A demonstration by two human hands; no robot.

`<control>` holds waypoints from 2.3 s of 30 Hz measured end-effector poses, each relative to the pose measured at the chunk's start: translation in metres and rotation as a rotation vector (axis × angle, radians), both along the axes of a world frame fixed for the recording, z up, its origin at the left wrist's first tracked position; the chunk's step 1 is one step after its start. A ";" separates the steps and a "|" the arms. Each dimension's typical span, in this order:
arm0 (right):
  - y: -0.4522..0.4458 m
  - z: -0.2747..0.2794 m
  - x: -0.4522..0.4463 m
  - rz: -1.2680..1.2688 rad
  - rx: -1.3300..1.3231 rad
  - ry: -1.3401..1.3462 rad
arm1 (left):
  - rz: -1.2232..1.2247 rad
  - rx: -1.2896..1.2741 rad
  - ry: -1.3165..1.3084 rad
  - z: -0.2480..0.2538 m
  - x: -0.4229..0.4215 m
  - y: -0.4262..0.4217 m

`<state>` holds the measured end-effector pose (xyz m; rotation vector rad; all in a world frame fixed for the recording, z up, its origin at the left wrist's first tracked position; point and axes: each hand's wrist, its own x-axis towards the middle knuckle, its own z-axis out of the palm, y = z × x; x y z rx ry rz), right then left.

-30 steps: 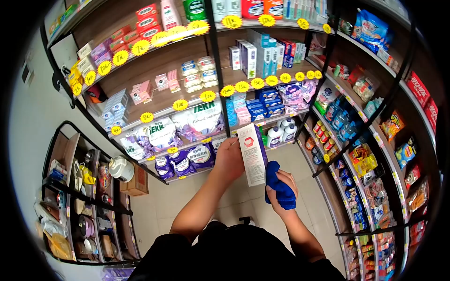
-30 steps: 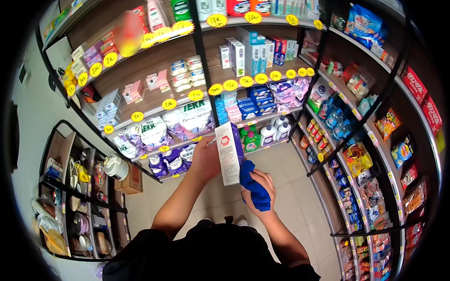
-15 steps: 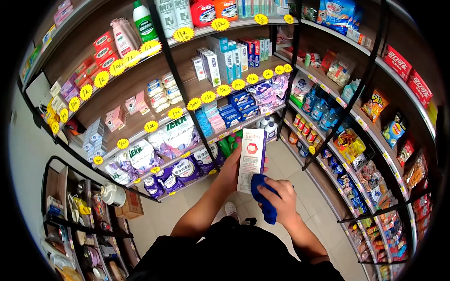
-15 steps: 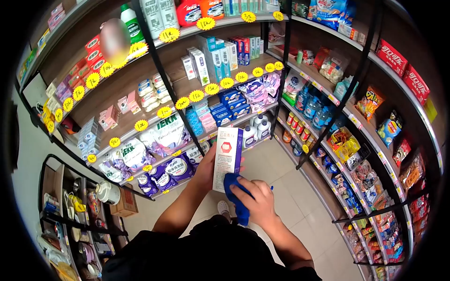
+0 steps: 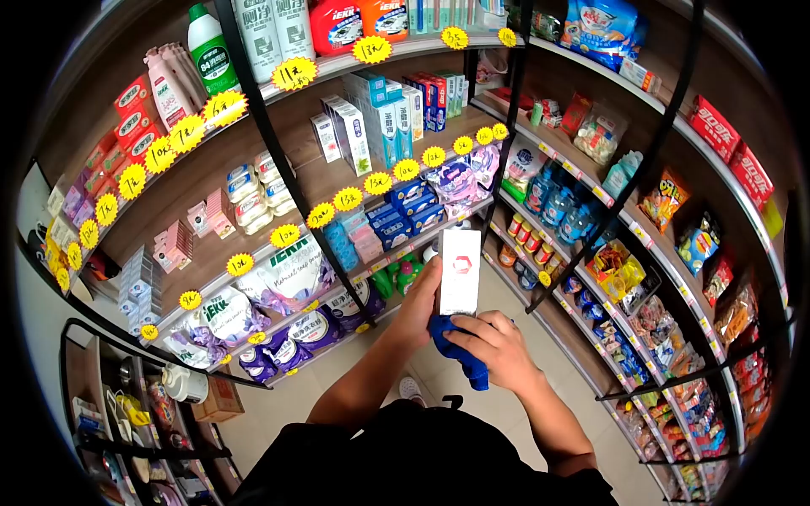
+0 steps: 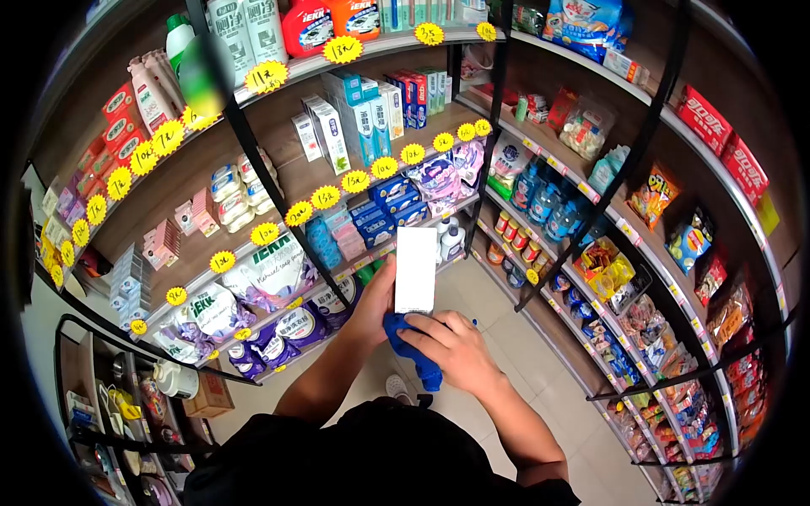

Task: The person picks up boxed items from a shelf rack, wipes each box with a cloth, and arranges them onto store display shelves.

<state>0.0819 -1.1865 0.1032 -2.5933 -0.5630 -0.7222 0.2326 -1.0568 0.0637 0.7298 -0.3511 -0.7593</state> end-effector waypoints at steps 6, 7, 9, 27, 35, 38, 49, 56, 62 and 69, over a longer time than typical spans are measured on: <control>-0.011 0.012 0.082 -0.036 0.068 -0.098 | -0.041 -0.048 0.002 0.008 0.044 0.007; -0.013 0.019 0.096 -0.048 0.039 -0.124 | -0.092 -0.111 0.054 0.008 0.050 0.008; -0.017 0.031 0.123 -0.057 0.065 -0.150 | -0.040 -0.091 0.115 0.009 0.057 0.008; 0.022 0.004 0.203 0.218 0.203 -0.089 | 0.161 -0.013 0.105 0.008 0.132 0.048; -0.003 -0.010 0.178 0.277 0.149 -0.102 | 0.327 0.235 -0.004 0.033 0.136 0.022; -0.014 -0.013 0.176 -0.035 0.497 -0.339 | 0.269 0.031 0.291 0.033 0.147 0.007; -0.050 -0.039 0.197 0.101 0.248 -0.444 | 0.357 -0.329 0.542 0.030 0.155 -0.055; -0.064 -0.045 0.200 0.177 0.174 -0.473 | 0.354 -0.331 0.534 0.012 0.158 -0.068; -0.081 -0.033 0.206 0.126 0.184 -0.518 | 0.383 -0.347 0.448 0.032 0.152 -0.075; -0.102 -0.018 0.218 0.059 0.295 -0.542 | 0.440 -0.360 0.433 0.031 0.149 -0.082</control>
